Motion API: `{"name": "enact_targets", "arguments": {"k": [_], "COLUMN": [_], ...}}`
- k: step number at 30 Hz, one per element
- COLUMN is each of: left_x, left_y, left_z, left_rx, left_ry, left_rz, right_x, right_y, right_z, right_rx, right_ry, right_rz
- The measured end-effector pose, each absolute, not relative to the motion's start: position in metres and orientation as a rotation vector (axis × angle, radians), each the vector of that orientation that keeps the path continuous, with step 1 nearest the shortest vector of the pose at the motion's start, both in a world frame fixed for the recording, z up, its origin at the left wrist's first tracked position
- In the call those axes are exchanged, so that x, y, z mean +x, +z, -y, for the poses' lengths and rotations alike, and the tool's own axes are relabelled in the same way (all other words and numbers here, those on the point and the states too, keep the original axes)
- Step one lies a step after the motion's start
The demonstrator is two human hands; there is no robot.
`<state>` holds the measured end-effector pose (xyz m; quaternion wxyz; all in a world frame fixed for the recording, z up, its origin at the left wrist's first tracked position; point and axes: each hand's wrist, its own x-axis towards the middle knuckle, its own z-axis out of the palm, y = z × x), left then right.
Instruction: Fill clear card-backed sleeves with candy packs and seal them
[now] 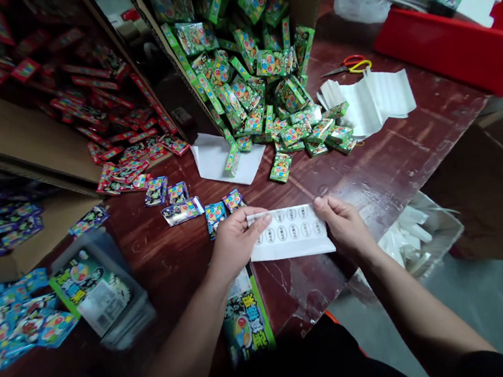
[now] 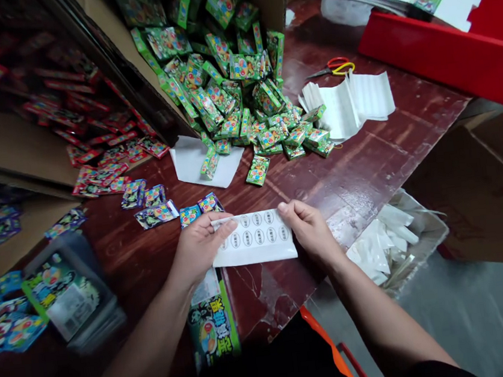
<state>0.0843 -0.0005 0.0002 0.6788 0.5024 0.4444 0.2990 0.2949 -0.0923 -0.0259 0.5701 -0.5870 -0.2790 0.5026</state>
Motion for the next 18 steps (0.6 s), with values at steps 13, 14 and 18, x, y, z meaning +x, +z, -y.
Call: {"name": "enact_targets", "arguments": {"k": [13, 14, 18], "left_x": [0.089, 0.089, 0.087], "left_y": [-0.002, -0.002, -0.005], "left_z": [0.001, 0.0, -0.011], "left_rx": [1.373, 1.396, 1.608], "left_ry": [0.604, 0.583, 0.476], "left_rz": [-0.946, -0.949, -0.984], "right_x": [0.308, 0.31, 0.32], "right_y": [-0.021, -0.022, -0.025], "right_z": [0.096, 0.097, 0.099], "right_rx": [-1.511, -1.539, -1.629], "right_ry": [1.018, 0.972, 0.786], "right_rz": [1.025, 1.077, 1.267]}}
